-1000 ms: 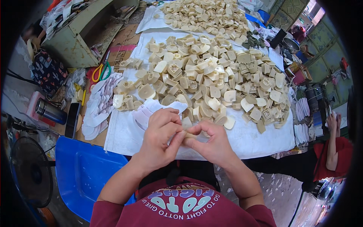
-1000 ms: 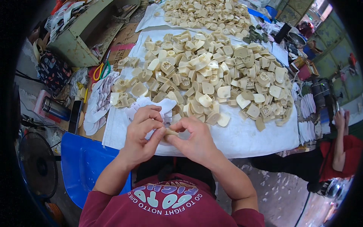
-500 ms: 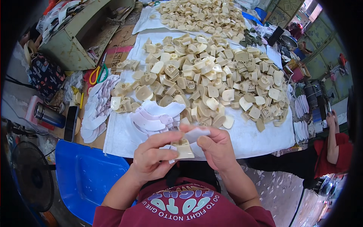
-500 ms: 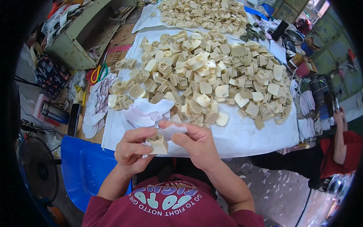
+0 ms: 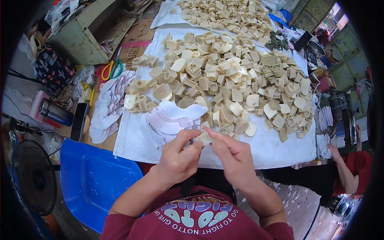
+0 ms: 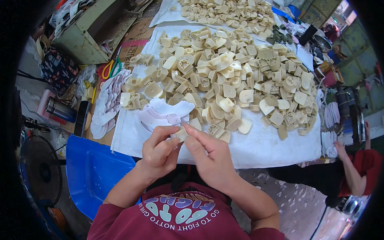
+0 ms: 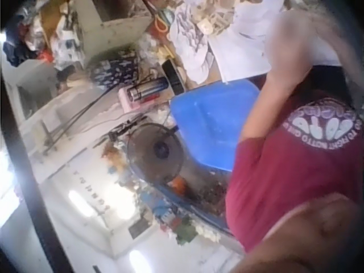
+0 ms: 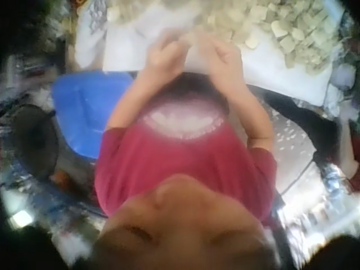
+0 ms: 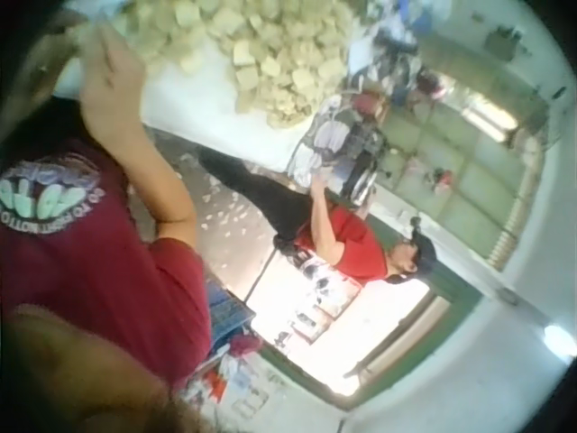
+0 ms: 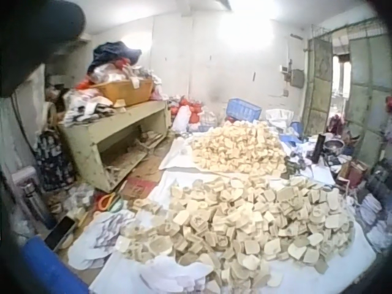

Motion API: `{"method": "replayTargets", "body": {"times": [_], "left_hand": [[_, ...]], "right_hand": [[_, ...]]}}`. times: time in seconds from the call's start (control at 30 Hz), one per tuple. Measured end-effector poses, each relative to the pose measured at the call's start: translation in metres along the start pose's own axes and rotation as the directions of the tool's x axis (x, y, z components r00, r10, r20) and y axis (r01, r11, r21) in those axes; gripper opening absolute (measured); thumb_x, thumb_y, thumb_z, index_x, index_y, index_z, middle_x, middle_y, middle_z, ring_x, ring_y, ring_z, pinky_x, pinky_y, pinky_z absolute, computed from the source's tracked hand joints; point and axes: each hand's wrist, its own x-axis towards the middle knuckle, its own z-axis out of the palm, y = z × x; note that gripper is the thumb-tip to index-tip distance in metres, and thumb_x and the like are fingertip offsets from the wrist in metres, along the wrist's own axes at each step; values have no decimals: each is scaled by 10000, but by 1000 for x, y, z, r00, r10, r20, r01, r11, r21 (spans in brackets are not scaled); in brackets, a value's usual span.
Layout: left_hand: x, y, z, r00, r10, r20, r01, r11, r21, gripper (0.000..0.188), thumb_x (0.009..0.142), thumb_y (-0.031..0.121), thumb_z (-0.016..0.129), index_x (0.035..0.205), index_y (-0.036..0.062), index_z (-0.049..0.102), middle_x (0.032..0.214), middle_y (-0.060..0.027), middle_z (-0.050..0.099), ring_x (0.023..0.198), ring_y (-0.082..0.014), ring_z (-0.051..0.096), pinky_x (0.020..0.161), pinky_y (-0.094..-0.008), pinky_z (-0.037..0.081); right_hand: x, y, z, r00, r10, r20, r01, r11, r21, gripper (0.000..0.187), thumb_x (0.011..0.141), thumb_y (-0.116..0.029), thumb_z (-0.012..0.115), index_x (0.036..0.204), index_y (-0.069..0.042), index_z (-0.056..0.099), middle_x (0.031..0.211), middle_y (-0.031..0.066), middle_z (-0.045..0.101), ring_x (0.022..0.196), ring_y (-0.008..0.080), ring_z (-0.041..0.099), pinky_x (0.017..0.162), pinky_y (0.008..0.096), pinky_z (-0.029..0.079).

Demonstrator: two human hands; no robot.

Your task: The person pours colorful soap pieces from a red plastic bag into a blue basin, then places the bag on a table. They proceed to pick up individual beige soap pieces and wrap each one in a small white paper sheet, folding the paper around the soap. The wrapped items are placed on the table among a large pile of unwrapped soap pieces.

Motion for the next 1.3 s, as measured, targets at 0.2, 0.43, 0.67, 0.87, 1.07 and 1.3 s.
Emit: {"method": "replayTargets", "body": {"times": [0.2, 0.43, 0.67, 0.87, 1.07, 1.3], "left_hand": [[-5, -12, 13, 991, -13, -137, -2, 994, -107, 285, 681, -151, 616, 924, -13, 563, 1072, -215, 595, 747, -285, 641, 587, -311, 517], [-6, -9, 12, 988, -83, -129, 62, 985, -160, 306, 696, -167, 610, 939, 11, 556, 1203, -241, 546, 772, -255, 655, 623, -310, 525], [-1, -10, 3, 988, -112, -109, 91, 978, -189, 268, 796, -110, 650, 983, 41, 530, 1203, -213, 541, 1030, -243, 606, 762, -288, 533], [-2, 0, 14, 916, -402, -9, 312, 727, -612, 222, 819, -54, 657, 999, 17, 547, 1122, -150, 569, 995, -218, 614, 802, -304, 538], [12, 9, -1, 602, -686, 410, 594, 41, -804, 152, 868, -32, 617, 983, 23, 534, 1098, -104, 554, 957, -171, 611, 741, -306, 589], [-1, 3, 16, 802, -591, 88, 478, 546, -688, 187, 851, -44, 629, 1001, 5, 528, 1082, -121, 552, 842, -180, 650, 651, -257, 574]], "right_hand": [[10, 30, -1, 966, -257, 8, 255, 951, -176, 381, 856, -124, 694, 1177, 55, 593, 1196, 195, 619, 1017, 216, 646, 868, 308, 512], [15, 31, -8, 874, -481, 70, 468, 795, -386, 370, 741, -34, 763, 1086, 0, 635, 1175, 176, 629, 1022, 254, 656, 811, 312, 538], [25, 32, -28, 879, -447, 163, 465, 880, -98, 248, 775, 45, 613, 1011, -21, 648, 1091, 121, 652, 1055, 246, 626, 913, 367, 480], [34, 42, -30, 853, -490, 180, 510, 856, -84, 300, 774, 86, 544, 1029, -23, 658, 1094, 124, 630, 1059, 242, 603, 939, 341, 459], [37, 32, -27, 943, -286, 171, 251, 948, 197, 126, 812, 12, 645, 932, -27, 636, 1097, 130, 625, 1064, 221, 592, 918, 354, 456], [36, 25, -27, 851, -500, 158, 523, 784, -336, 109, 795, -45, 704, 864, -49, 619, 1068, 83, 644, 1130, 280, 550, 948, 399, 419]]}}
